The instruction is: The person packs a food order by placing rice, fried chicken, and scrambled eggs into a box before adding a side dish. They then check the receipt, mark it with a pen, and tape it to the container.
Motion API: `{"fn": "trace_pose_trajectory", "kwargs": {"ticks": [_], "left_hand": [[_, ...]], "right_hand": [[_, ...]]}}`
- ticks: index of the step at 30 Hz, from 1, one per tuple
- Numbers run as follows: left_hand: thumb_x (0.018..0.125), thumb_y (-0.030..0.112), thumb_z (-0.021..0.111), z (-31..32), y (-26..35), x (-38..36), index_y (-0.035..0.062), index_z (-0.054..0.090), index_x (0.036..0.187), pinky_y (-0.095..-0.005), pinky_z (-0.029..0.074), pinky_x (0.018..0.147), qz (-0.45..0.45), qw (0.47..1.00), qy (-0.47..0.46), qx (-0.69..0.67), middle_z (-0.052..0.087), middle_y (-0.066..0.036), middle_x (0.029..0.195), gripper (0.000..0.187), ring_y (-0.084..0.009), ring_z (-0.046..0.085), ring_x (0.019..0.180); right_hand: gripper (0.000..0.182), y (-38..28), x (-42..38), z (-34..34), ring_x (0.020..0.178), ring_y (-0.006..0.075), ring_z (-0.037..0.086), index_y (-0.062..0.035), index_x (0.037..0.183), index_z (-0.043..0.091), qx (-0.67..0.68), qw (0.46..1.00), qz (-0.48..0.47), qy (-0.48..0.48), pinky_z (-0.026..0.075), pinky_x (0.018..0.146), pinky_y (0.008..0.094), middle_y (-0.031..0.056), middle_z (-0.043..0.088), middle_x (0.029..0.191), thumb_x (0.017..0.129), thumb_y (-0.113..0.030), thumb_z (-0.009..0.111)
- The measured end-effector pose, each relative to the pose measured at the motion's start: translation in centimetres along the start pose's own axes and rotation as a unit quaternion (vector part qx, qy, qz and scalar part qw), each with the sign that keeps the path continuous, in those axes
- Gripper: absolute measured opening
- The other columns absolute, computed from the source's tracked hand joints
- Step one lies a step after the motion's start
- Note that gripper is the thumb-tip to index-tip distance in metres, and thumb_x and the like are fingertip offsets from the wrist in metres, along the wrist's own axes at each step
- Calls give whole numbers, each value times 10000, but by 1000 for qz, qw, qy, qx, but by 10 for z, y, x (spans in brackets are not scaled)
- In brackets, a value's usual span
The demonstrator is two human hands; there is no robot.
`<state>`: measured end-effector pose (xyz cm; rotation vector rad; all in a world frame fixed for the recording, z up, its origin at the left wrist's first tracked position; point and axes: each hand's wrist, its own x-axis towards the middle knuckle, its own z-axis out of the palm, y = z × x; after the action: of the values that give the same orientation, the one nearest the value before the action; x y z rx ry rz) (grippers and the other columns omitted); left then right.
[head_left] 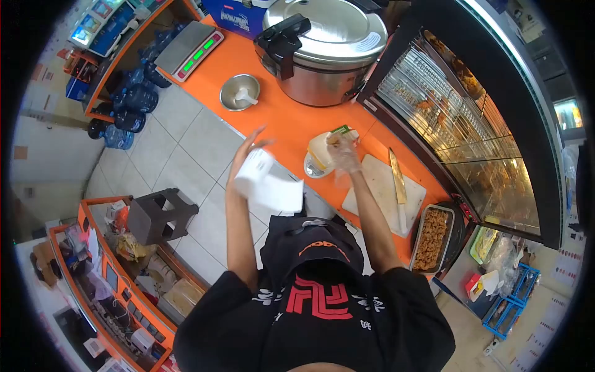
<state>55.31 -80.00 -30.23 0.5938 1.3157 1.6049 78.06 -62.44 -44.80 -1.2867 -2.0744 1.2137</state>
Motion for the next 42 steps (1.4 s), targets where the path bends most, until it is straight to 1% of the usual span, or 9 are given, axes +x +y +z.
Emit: {"fn": "trace_pose_trajectory", "kwargs": {"ticks": [4, 7, 15, 21, 26, 28, 31, 36, 42], "left_hand": [[924, 347, 528, -60, 18, -69, 107, 419, 1387, -226, 480, 456, -142, 976, 110, -120, 599, -130, 1100, 533, -77, 582, 538], [920, 358, 530, -119, 1, -105, 101, 410, 1391, -209, 443, 412, -108, 971, 140, -163, 603, -109, 1067, 550, -51, 547, 505], [918, 357, 534, -88, -4, -51, 78, 466, 1329, -210, 415, 402, -96, 970, 212, -72, 608, -86, 920, 501, -70, 505, 471], [930, 324, 549, -9, 2, 14, 59, 542, 1233, -194, 396, 443, -118, 992, 28, 44, 558, -17, 726, 403, -73, 499, 494], [943, 251, 547, 72, 13, 38, 41, 584, 1164, -180, 365, 440, -133, 983, -106, 67, 540, -11, 659, 307, -53, 472, 493], [944, 259, 549, 100, 13, 43, 37, 594, 1156, -182, 374, 460, -130, 976, -164, 53, 549, -12, 670, 310, -56, 485, 518], [947, 281, 550, 146, 13, 55, 28, 605, 1157, -197, 412, 525, -82, 964, -246, 53, 569, -16, 694, 333, -68, 535, 613], [940, 350, 534, 268, 38, 108, -14, 568, 1223, -238, 453, 591, 5, 943, -330, 42, 682, -91, 837, 462, -96, 562, 670], [877, 377, 643, 373, 41, 150, -74, 601, 941, -304, 458, 424, -51, 972, -229, -23, 689, -171, 787, 458, -163, 593, 493]], "right_hand": [[321, 28, 16, 40, 902, 172, 619, -23, 1036, 626, -232, 969, -60, -53, 487, 827, 279, 103, 651, 971, 837, -273, 654], [320, 23, 11, 19, 957, 149, 598, -46, 1104, 633, 101, 980, 14, -173, 484, 844, 287, 59, 645, 1064, 863, -257, 634], [254, -25, -13, -53, 868, 163, 617, -39, 1030, 665, 172, 973, 156, 4, 492, 746, 279, 84, 674, 914, 890, -248, 633], [116, -100, -32, -145, 845, 207, 636, -27, 947, 643, -61, 933, -186, 303, 497, 731, 287, 108, 662, 938, 870, -109, 615], [152, -178, -5, -266, 890, 273, 633, -29, 962, 628, -165, 845, -218, 459, 497, 779, 365, 134, 648, 957, 891, -124, 531], [170, -174, 9, -306, 903, 291, 622, -45, 977, 628, -369, 788, -238, 432, 487, 787, 380, 143, 642, 956, 895, -148, 520], [180, -166, 9, -318, 879, 322, 621, -53, 961, 640, -274, 889, -47, 363, 488, 774, 383, 160, 643, 993, 890, -163, 516], [195, -174, 11, -334, 829, 342, 632, -31, 872, 658, -337, 877, -139, 314, 504, 743, 386, 176, 660, 933, 850, -184, 538], [228, -179, 31, -370, 884, 340, 648, -39, 999, 667, -479, 864, 99, 119, 509, 816, 394, 204, 663, 962, 855, -184, 565]]}}
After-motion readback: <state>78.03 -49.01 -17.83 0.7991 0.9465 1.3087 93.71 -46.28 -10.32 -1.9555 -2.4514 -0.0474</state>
